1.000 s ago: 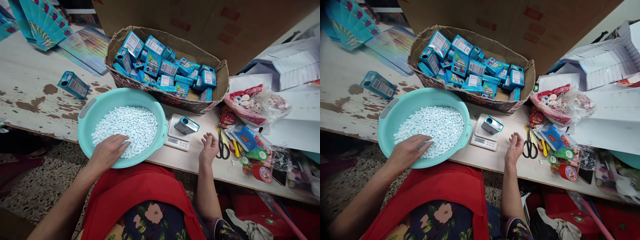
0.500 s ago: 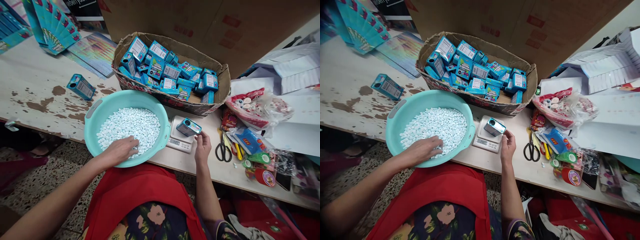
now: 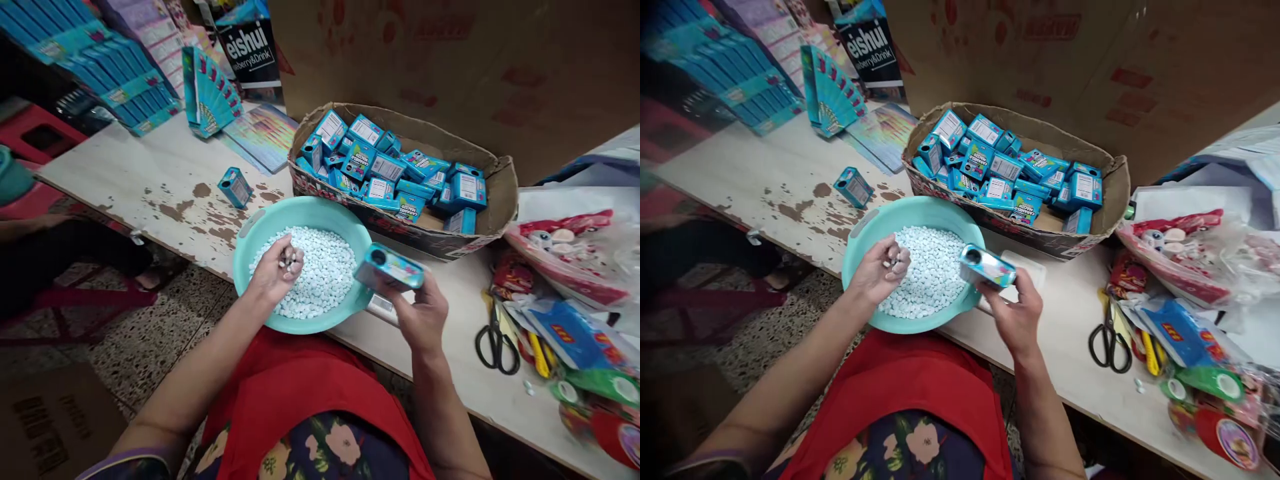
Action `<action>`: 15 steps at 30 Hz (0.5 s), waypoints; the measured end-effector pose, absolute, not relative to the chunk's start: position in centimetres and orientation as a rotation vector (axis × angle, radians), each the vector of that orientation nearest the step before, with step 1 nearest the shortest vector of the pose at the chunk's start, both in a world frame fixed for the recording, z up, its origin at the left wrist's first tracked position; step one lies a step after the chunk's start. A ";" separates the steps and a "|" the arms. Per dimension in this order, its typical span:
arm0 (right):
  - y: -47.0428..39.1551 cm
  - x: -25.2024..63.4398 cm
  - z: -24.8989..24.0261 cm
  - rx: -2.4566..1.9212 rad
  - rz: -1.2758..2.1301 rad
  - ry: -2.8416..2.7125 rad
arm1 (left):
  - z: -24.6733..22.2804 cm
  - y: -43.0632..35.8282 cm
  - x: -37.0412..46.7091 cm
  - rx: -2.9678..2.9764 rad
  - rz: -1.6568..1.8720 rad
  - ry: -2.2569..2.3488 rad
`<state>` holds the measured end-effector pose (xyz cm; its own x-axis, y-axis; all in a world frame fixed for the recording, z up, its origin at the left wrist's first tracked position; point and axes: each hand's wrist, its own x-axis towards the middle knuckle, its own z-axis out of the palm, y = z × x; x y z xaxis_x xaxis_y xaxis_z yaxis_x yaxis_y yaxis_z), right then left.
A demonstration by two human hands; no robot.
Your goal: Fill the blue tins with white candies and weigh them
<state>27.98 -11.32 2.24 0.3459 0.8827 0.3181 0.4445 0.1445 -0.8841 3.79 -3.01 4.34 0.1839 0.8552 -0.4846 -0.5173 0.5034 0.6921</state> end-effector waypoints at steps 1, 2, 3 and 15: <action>-11.2 26.8 2.7 -1.474 0.500 -1.391 | 5.2 -2.9 4.4 0.396 1.096 0.932; -11.0 25.6 3.0 -1.467 0.505 -1.495 | 6.0 -2.8 5.1 0.403 1.184 0.895; -10.9 24.5 3.1 -1.455 0.502 -1.578 | 6.7 -2.8 5.7 0.434 1.268 0.866; -9.7 20.9 1.6 -1.458 0.433 -1.724 | 6.6 -3.0 7.6 0.733 1.515 1.007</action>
<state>20.86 -9.72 1.57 0.0045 0.9326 0.3610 0.6511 0.2713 -0.7089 7.59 -3.02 6.62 -0.1879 0.9792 -0.0761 -0.4491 -0.0167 0.8933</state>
